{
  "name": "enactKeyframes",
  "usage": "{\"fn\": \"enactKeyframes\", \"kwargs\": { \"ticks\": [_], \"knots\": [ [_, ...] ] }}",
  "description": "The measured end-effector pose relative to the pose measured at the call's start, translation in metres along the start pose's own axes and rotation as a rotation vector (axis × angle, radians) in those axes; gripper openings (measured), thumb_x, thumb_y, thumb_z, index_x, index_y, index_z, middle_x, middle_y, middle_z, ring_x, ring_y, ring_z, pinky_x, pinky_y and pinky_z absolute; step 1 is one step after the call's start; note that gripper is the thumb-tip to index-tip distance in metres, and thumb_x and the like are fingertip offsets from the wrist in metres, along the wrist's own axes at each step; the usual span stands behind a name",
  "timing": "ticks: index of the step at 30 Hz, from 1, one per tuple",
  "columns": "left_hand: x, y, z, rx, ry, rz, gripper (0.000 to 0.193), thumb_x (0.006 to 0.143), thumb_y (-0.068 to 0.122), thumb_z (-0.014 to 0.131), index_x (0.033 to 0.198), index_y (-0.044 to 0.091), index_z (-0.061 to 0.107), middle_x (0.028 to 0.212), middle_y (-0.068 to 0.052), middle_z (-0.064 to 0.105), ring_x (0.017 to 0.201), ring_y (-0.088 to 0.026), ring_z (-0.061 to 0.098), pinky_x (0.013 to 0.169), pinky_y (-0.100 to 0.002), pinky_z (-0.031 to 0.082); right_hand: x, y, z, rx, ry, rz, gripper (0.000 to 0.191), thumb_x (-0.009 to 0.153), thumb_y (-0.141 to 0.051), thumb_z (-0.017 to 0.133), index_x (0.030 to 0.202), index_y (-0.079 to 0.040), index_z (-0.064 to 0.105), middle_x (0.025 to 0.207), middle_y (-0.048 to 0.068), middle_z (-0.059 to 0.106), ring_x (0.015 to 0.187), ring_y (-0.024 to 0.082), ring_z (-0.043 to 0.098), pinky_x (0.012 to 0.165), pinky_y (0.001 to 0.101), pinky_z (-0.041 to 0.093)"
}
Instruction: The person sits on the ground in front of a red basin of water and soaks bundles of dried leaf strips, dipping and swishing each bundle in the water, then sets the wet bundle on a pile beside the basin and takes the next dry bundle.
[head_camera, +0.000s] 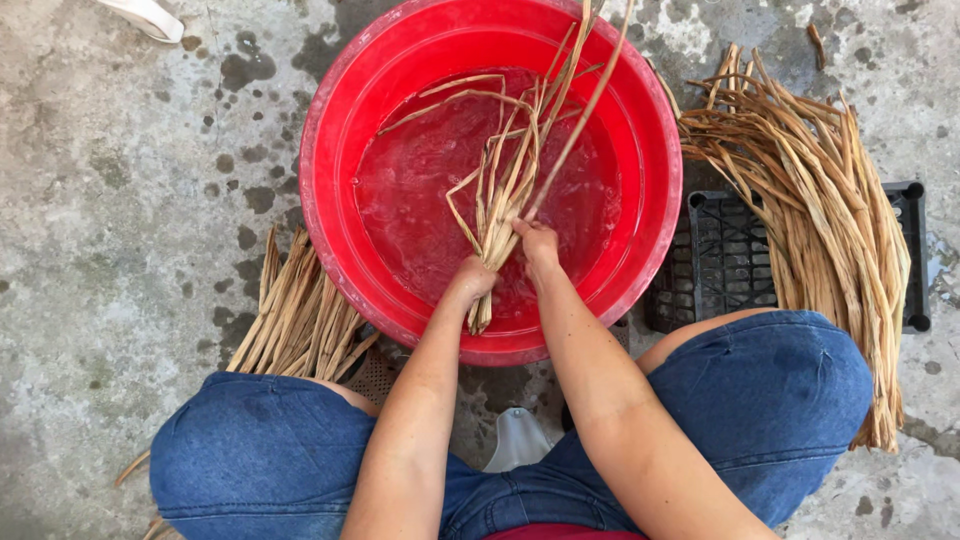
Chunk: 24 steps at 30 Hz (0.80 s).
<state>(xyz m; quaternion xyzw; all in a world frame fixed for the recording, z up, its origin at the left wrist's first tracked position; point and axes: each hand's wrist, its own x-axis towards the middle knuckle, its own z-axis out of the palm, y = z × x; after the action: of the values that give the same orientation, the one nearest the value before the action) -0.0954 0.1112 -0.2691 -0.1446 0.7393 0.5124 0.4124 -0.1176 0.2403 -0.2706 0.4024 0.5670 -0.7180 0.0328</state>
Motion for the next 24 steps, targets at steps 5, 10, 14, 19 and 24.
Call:
{"fn": "enactKeyframes", "kwargs": {
  "ticks": [5,10,14,19,24],
  "knots": [
    [0.004,-0.009,0.003,-0.128,0.066,0.101,0.04,0.085,0.002,0.07,0.124,0.005,0.061,0.095,-0.021,0.073,0.075,-0.031,0.07,0.056,-0.046,0.057,0.001,-0.018,-0.005,-0.255,0.593,-0.443,0.04,0.087,-0.014,0.083,0.119,0.0,0.063,0.11,0.014,0.056,0.098,0.027,0.06,0.087,0.0395,0.05],
    [-0.017,-0.013,0.008,0.194,0.307,0.479,0.046,0.087,0.016,0.077,0.127,0.006,0.057,0.104,-0.025,0.073,0.093,-0.042,0.071,0.076,-0.056,0.056,0.007,-0.045,0.013,0.026,0.091,-0.505,0.025,0.098,-0.021,0.07,0.113,-0.001,0.075,0.092,0.004,0.075,0.077,0.013,0.065,0.071,0.0294,0.055],
    [-0.044,-0.005,0.009,0.528,0.337,0.296,0.042,0.094,0.03,0.071,0.129,0.011,0.054,0.098,-0.025,0.072,0.089,-0.048,0.068,0.076,-0.061,0.052,0.017,-0.038,0.027,-0.209,-0.138,-0.343,0.033,0.09,-0.019,0.075,0.118,-0.002,0.071,0.09,0.003,0.078,0.069,0.009,0.068,0.063,0.0259,0.058],
    [-0.081,-0.004,0.012,0.847,0.543,0.574,0.033,0.098,0.022,0.059,0.129,0.014,0.057,0.094,-0.02,0.068,0.076,-0.041,0.072,0.063,-0.055,0.056,0.027,-0.025,0.021,-0.454,-0.198,-0.283,0.031,0.086,-0.015,0.083,0.112,0.001,0.075,0.086,0.006,0.076,0.07,0.008,0.069,0.063,0.0224,0.054],
    [-0.113,0.017,-0.01,0.798,0.403,0.444,0.049,0.094,0.048,0.06,0.124,0.009,0.055,0.084,-0.019,0.068,0.069,-0.039,0.072,0.056,-0.052,0.058,0.031,-0.039,0.005,0.198,-0.354,-0.065,0.024,0.088,-0.008,0.078,0.11,-0.004,0.069,0.081,0.003,0.074,0.056,0.006,0.053,0.047,0.022,0.037]
  ]
}}
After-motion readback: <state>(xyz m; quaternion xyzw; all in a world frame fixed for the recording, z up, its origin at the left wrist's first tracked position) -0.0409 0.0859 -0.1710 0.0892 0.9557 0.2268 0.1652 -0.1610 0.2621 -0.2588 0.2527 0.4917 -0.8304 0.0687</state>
